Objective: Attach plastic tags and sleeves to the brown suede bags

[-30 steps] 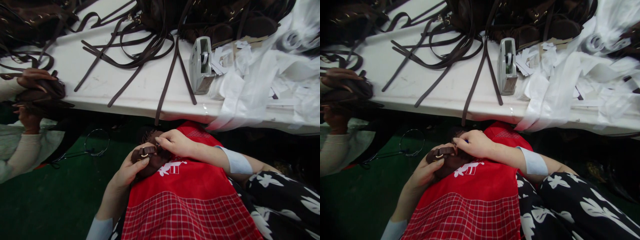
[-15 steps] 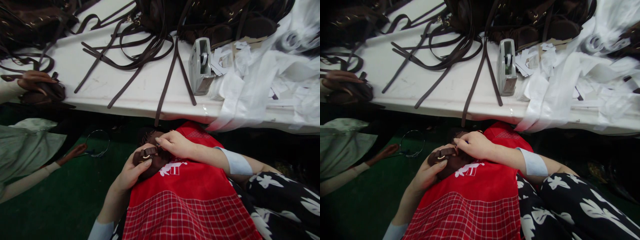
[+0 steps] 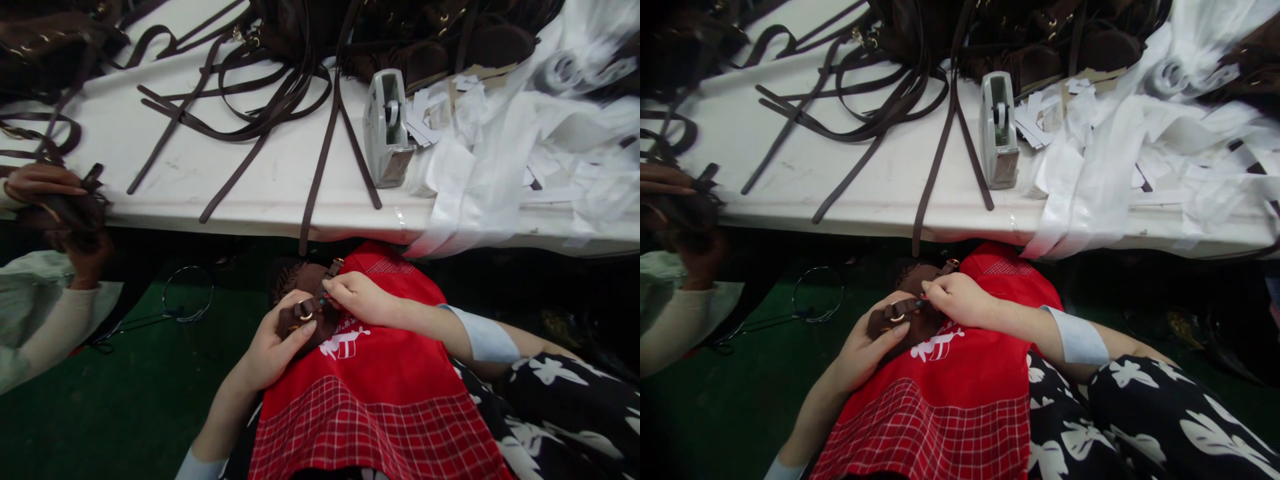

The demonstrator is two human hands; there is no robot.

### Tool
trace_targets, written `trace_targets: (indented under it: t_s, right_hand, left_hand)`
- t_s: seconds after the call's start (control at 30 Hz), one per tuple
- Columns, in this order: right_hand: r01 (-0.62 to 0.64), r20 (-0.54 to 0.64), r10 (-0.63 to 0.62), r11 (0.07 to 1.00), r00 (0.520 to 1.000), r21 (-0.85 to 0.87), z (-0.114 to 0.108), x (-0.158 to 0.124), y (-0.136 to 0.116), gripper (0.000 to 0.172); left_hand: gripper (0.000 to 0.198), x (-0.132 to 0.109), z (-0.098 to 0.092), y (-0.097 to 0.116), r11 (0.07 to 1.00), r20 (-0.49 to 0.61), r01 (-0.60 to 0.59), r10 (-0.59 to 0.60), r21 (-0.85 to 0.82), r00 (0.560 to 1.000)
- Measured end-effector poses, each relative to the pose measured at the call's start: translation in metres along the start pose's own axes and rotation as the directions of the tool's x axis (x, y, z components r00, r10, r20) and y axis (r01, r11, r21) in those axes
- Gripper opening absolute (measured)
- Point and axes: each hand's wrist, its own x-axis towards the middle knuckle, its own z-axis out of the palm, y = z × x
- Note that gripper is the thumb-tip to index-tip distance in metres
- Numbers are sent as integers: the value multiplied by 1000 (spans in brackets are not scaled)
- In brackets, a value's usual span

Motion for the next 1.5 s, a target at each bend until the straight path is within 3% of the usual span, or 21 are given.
trace_targets:
  t_s: [0.13,0.5,0.83,1.07,1.33,1.5]
  right_hand:
    - [3,-23,-2,1000,1000,17,-2,3,1,48]
    - [-14,35,13,999,999,48,-6,5,-2,48]
    - [2,32,-4,999,999,35,-7,2,-6,46]
    - [37,17,-37,999,999,23,-5,5,-5,46]
    - [-2,22,2,1000,1000,0,-5,11,-8,47]
    - [70,19,-70,997,997,-29,-5,12,-9,51]
  left_hand:
    - [22,6,1,2,1000,60,22,-22,8,998]
    - [23,6,0,2,997,40,73,-73,4,997]
    - [23,7,-1,-2,990,-38,121,-124,-73,991]
    - [23,7,-2,-1,987,-28,133,-136,-93,990]
    - [29,2,-5,-2,971,-23,148,-155,-188,988]
    - [31,1,-6,-4,945,-53,170,-192,-278,980]
